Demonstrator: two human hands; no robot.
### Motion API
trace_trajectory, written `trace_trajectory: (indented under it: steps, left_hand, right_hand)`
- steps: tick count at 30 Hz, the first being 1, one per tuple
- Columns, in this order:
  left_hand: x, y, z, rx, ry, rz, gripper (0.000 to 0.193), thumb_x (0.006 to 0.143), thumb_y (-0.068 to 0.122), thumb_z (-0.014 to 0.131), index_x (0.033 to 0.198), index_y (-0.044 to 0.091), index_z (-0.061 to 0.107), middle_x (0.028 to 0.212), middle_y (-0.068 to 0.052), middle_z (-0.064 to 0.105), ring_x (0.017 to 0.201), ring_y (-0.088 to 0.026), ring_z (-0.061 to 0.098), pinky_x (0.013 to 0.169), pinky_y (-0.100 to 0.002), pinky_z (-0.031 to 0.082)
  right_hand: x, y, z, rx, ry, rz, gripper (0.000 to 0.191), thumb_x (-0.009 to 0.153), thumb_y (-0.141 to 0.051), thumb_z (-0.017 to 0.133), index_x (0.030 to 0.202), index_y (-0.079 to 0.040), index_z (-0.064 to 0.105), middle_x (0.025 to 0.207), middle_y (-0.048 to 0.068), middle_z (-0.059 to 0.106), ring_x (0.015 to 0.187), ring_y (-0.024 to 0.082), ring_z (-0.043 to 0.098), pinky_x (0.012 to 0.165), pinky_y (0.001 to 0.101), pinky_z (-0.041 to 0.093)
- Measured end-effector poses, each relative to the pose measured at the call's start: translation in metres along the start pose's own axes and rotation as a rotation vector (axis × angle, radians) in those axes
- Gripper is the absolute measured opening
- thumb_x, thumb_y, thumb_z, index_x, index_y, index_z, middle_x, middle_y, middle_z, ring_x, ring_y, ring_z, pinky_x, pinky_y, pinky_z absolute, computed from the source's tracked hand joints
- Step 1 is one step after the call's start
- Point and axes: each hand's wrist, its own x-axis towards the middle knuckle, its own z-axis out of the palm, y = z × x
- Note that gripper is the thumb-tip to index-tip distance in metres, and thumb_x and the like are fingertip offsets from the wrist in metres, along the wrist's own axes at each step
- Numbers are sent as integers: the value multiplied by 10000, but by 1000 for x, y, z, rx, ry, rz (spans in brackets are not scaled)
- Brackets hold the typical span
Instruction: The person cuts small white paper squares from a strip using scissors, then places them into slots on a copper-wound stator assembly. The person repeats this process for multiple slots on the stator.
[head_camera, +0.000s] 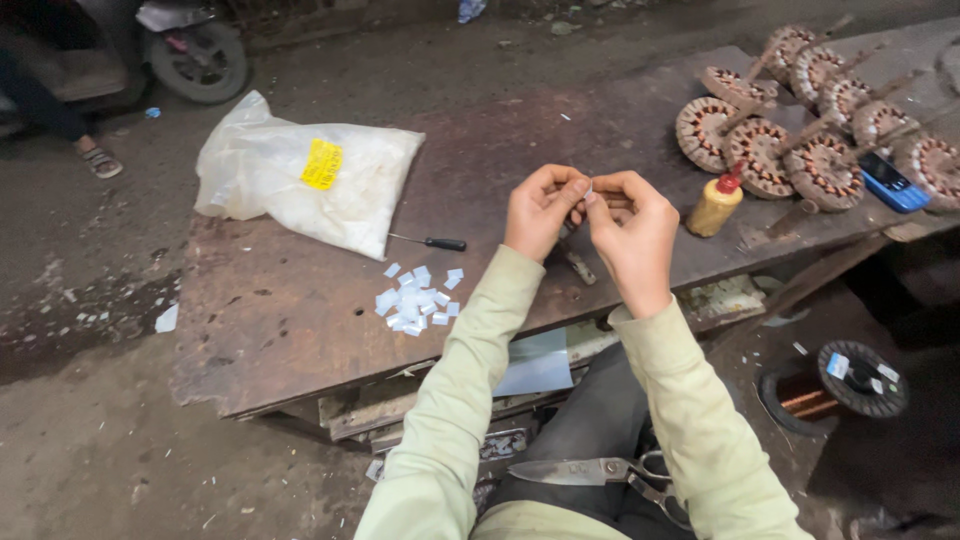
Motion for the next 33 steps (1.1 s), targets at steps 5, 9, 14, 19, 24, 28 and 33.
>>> trace_trajectory:
  steps: [5,9,14,19,24,28,33]
  left_hand:
    - [0,4,1,-31,-52,-25,243,982,67,738,1174,-74,690,1023,-128,738,872,-154,701,755,-275,574]
    - [-2,3,-1,-29,-20,-35,304,934,19,738,1220,-59,670,1080,-122,737,969,-157,711,851,-285,581]
    - [-3,-5,-3,-54,26,-37,337,905,-30,739,1228,-81,662,1175,-129,728,1062,-185,716,961,-314,576]
    - [-7,-16,-6,33,31,16,262,957,-22,709,1212,-78,681,1160,-119,726,1062,-167,703,968,-291,570]
    - [-8,-21,-9,46,32,-21,194,998,-14,703,1178,-85,712,1040,-122,738,869,-149,686,814,-276,570]
    - [-6,-22,-13,-38,29,-83,155,990,-1,700,1121,-83,710,996,-139,738,843,-170,714,795,-298,603]
    - [-8,-23,-17,-90,28,-115,130,976,-14,696,1089,-79,704,1036,-159,741,885,-191,736,846,-324,626]
  right_hand:
    - [8,-7,-16,-250,-4,-171,62,935,16,695,985,44,717,885,101,724,755,115,725,697,253,578]
    - [7,-7,-13,-165,16,-174,122,929,-24,677,1037,23,709,917,76,714,781,104,744,702,243,586]
    - [0,-1,0,-106,106,-53,132,908,-83,778,968,16,715,870,81,725,759,138,720,701,264,586]
    - [-6,-5,-1,-202,166,-183,89,930,-52,714,997,7,709,931,100,698,798,189,737,720,295,592]
    - [-10,-14,-3,-302,164,-216,54,944,-41,692,992,-17,684,908,120,683,766,245,732,695,330,572]
    - [-11,-18,-6,-378,123,-268,73,926,-19,681,999,-25,675,913,131,674,784,287,716,690,360,562]
    - [-10,-19,-7,-400,138,-302,80,923,-14,686,1002,-19,677,917,137,679,805,298,713,699,364,564]
